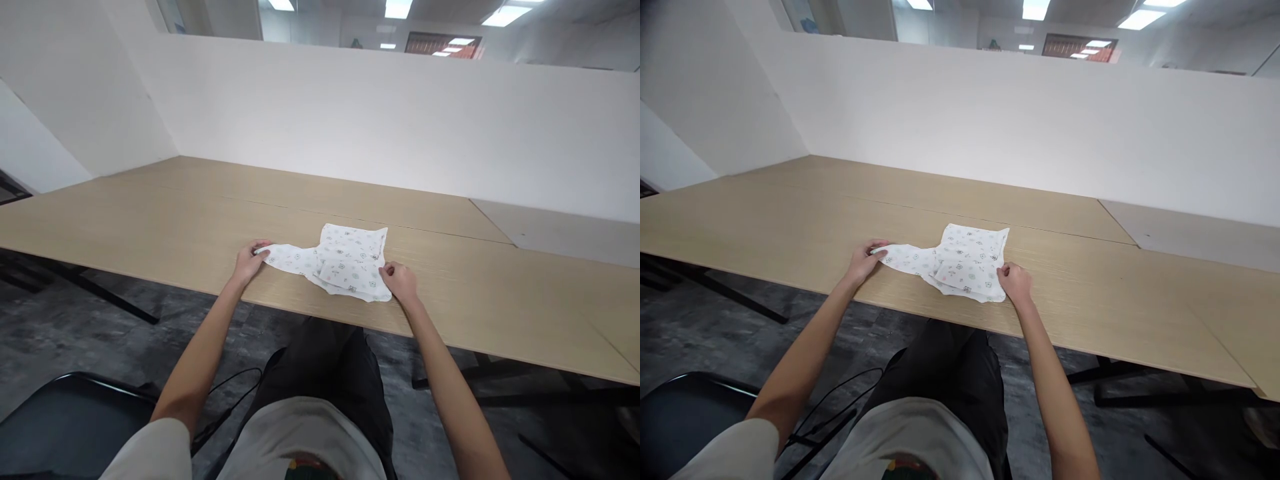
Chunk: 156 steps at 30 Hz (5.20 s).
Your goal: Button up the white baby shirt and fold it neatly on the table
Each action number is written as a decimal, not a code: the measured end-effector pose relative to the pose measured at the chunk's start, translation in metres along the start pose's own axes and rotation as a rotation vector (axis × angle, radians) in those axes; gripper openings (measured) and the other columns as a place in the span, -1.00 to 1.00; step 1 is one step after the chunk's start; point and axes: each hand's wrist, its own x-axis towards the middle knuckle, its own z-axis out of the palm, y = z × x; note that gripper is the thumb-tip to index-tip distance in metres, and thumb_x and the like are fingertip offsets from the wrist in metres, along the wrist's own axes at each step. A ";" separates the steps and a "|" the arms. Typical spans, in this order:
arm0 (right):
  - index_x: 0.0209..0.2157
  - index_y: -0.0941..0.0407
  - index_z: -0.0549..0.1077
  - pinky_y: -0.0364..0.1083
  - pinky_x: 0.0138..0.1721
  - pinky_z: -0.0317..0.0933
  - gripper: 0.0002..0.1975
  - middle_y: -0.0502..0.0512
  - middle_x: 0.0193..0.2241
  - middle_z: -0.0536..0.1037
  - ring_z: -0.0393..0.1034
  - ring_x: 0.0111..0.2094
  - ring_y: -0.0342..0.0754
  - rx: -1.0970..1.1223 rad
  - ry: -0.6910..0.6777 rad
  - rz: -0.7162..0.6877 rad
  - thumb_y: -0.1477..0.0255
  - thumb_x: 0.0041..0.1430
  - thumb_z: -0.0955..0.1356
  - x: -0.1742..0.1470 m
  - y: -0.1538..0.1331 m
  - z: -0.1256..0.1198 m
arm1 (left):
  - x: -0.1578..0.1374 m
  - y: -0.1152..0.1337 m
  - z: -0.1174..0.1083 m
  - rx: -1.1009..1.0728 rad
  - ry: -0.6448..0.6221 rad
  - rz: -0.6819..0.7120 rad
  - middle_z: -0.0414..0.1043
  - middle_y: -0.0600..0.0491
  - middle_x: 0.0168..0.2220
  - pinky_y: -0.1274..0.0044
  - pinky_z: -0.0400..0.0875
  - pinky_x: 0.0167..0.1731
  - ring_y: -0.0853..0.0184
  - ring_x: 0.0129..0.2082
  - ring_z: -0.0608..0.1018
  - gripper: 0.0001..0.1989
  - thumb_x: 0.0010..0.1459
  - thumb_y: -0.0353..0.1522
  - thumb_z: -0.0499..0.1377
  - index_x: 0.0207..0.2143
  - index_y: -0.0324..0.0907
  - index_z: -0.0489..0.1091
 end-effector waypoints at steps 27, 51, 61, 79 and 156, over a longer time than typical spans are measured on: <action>-0.47 0.18 0.47 -0.12 -0.41 0.06 -0.65 0.17 -0.44 0.54 0.38 -0.40 0.01 0.163 0.212 0.098 0.20 0.13 0.25 -0.003 0.015 -0.006 | -0.003 0.064 0.040 -0.155 0.202 0.150 0.45 -0.06 -0.15 0.50 0.39 -0.28 0.29 -0.28 0.48 -0.66 -0.07 -0.38 0.13 -0.18 -0.25 0.42; -0.37 0.21 0.54 -0.13 -0.41 0.07 -0.63 0.25 -0.37 0.56 0.39 -0.39 0.02 0.023 0.178 0.106 0.29 0.19 0.19 -0.002 0.013 -0.005 | -0.083 0.113 0.147 0.282 -0.922 0.772 0.37 -0.05 0.06 0.34 0.02 0.19 0.23 0.09 0.37 -0.60 0.21 -0.20 0.08 0.06 -0.13 0.30; -0.34 0.22 0.54 -0.12 -0.38 0.10 -0.64 0.27 -0.33 0.56 0.42 -0.34 0.03 -0.003 0.153 0.116 0.32 0.20 0.19 -0.003 0.011 -0.006 | -0.059 0.087 0.128 0.579 -0.694 0.630 0.32 -0.06 0.12 0.23 -0.03 0.20 0.21 0.14 0.31 -0.64 0.30 -0.30 -0.11 0.04 -0.16 0.31; -0.09 0.13 0.47 -0.03 -0.17 0.32 -0.65 0.16 -0.16 0.51 0.40 -0.14 0.02 0.031 0.188 -0.587 0.53 0.13 0.19 -0.045 0.058 -0.020 | -0.040 0.039 0.037 0.562 -0.537 0.853 0.39 -0.05 0.05 0.32 0.29 0.05 0.24 0.06 0.40 -0.64 0.28 -0.42 -0.09 0.04 -0.13 0.36; -0.63 0.19 0.42 -0.19 -0.59 0.02 -0.86 0.01 -0.71 0.34 0.21 -0.62 -0.14 0.460 0.071 0.199 0.41 -0.14 0.32 0.077 0.014 0.018 | 0.031 0.030 0.124 -0.037 -0.176 0.054 0.52 -0.03 -0.36 0.43 0.43 -0.23 0.25 -0.32 0.54 -0.62 -0.01 -0.38 0.20 -0.09 -0.29 0.42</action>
